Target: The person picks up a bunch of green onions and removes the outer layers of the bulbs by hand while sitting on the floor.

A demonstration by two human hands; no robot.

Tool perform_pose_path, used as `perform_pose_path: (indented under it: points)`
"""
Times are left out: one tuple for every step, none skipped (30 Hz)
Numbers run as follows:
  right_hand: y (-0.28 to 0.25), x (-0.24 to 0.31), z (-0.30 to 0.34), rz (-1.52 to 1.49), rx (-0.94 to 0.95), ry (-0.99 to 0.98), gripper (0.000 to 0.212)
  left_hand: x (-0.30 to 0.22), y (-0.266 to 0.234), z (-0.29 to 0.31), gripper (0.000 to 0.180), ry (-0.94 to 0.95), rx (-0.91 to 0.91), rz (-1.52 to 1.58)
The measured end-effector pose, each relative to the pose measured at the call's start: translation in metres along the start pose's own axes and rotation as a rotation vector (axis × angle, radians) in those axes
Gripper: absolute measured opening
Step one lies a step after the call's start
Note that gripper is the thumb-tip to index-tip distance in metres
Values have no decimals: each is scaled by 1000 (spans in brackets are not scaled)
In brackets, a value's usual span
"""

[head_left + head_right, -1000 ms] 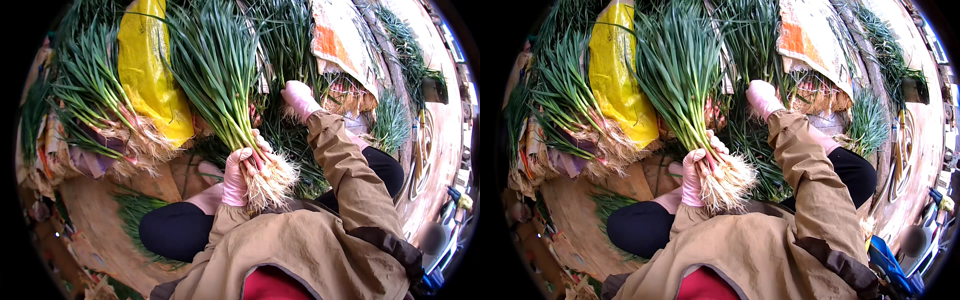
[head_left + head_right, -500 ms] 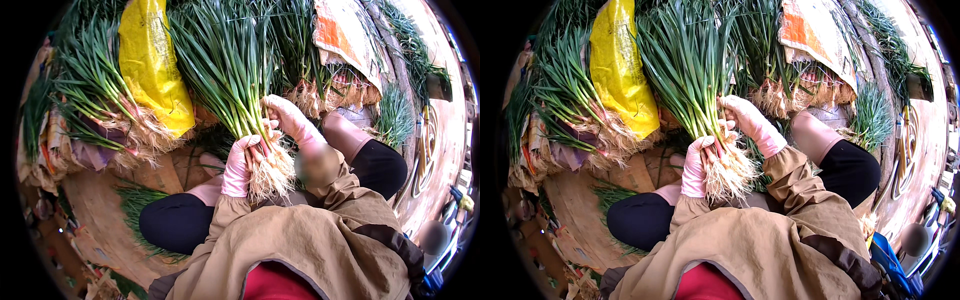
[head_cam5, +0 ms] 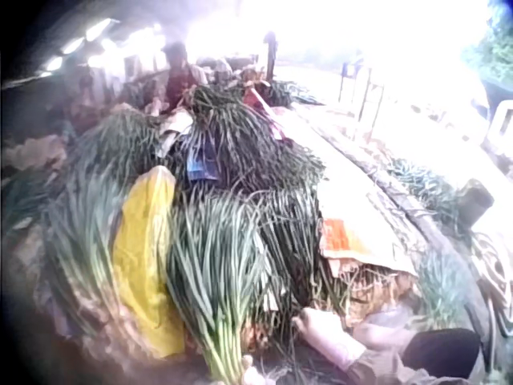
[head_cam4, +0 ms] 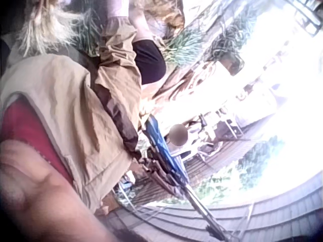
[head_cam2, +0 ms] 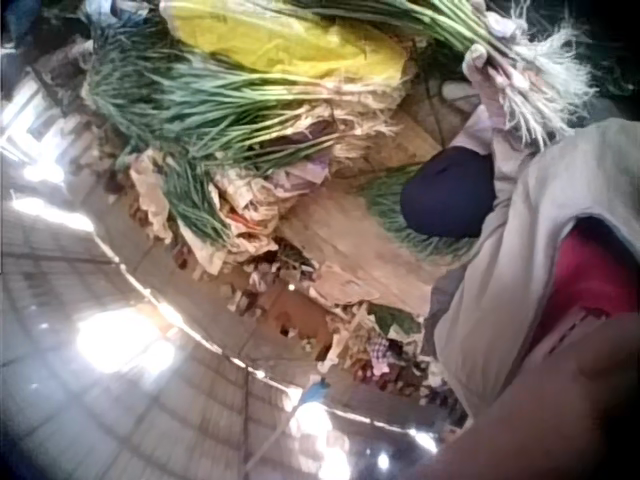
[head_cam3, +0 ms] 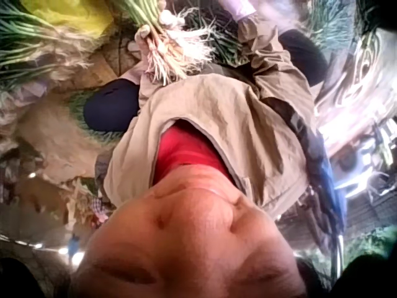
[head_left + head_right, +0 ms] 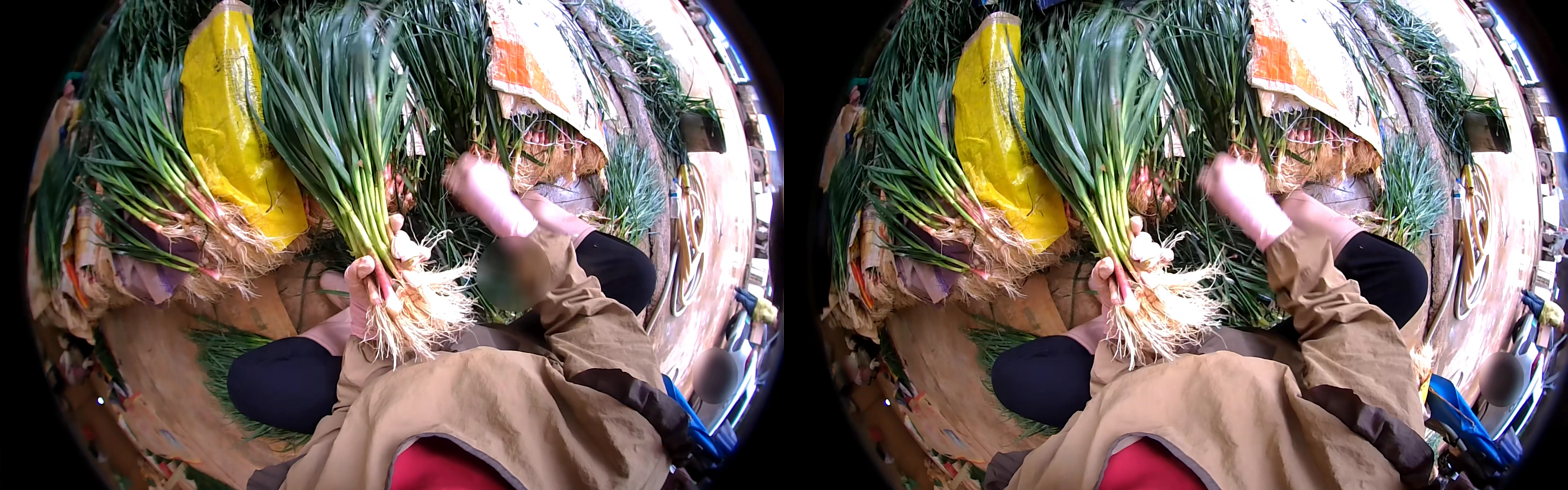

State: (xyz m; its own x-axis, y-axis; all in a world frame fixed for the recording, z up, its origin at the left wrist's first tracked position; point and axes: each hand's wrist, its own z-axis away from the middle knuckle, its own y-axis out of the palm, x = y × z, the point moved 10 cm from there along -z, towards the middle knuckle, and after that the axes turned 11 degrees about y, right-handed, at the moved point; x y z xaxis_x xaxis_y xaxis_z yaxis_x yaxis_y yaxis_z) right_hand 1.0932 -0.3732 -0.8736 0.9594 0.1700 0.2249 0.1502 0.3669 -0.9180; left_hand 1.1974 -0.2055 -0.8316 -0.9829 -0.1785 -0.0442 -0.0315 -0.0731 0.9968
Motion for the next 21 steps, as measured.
perform_pose_path:
  points:
    - [-28,-20,-30,-112,-97,179,42,4,-9,0,58,-29,-39,-60]
    - [-42,-40,-57,-133,-159,265,42,8,-20,1,58,-60,-73,-117]
    - [-44,-53,-80,-9,-140,296,43,14,-29,1,57,-100,-109,-170]
    - [-42,-71,-100,31,-146,270,39,25,-30,-2,54,-151,-183,-233]
    - [-43,-83,-115,-9,-201,245,35,30,-20,-4,52,-158,-244,-263]
    - [-51,-75,-113,-164,-198,244,34,29,-19,-6,52,-133,-238,-163]
    - [-60,-61,-105,-314,-180,234,34,25,-21,-3,52,-95,-241,-61]
    - [-50,-46,-87,-628,15,172,38,17,-32,-3,52,-86,-262,-195]
    - [-38,-18,-55,-765,245,172,41,8,-32,-4,52,-53,-276,-277]
    - [-29,-12,-33,-719,282,126,42,10,-29,-10,52,-45,-277,-349]
    - [-18,1,-11,-743,342,57,39,9,-26,-12,49,8,-316,-395]
    - [-16,19,10,-742,287,-50,36,11,-33,-8,47,-123,-248,-332]
    - [-4,25,27,-909,329,-55,34,13,-46,-5,42,-130,-316,-492]
    - [17,26,41,-954,400,15,29,15,-61,-1,39,-154,-387,-650]
    - [32,31,52,-997,474,80,25,24,-51,-1,35,-271,-302,-584]
    - [11,37,53,-803,238,-69,20,21,-55,0,34,-280,-326,-604]
    - [-9,45,60,-601,4,-211,16,19,-62,2,32,-289,-349,-624]
    - [-23,53,66,-484,-137,-295,14,16,-62,3,32,-267,-350,-595]
    - [-36,49,63,-510,-257,-336,15,15,-55,0,34,-246,-349,-565]
    - [-37,25,45,-557,-264,-178,16,16,-45,-2,35,-153,-356,-503]
    - [-37,-7,32,-597,-274,-17,17,17,-32,-7,36,-64,-356,-436]
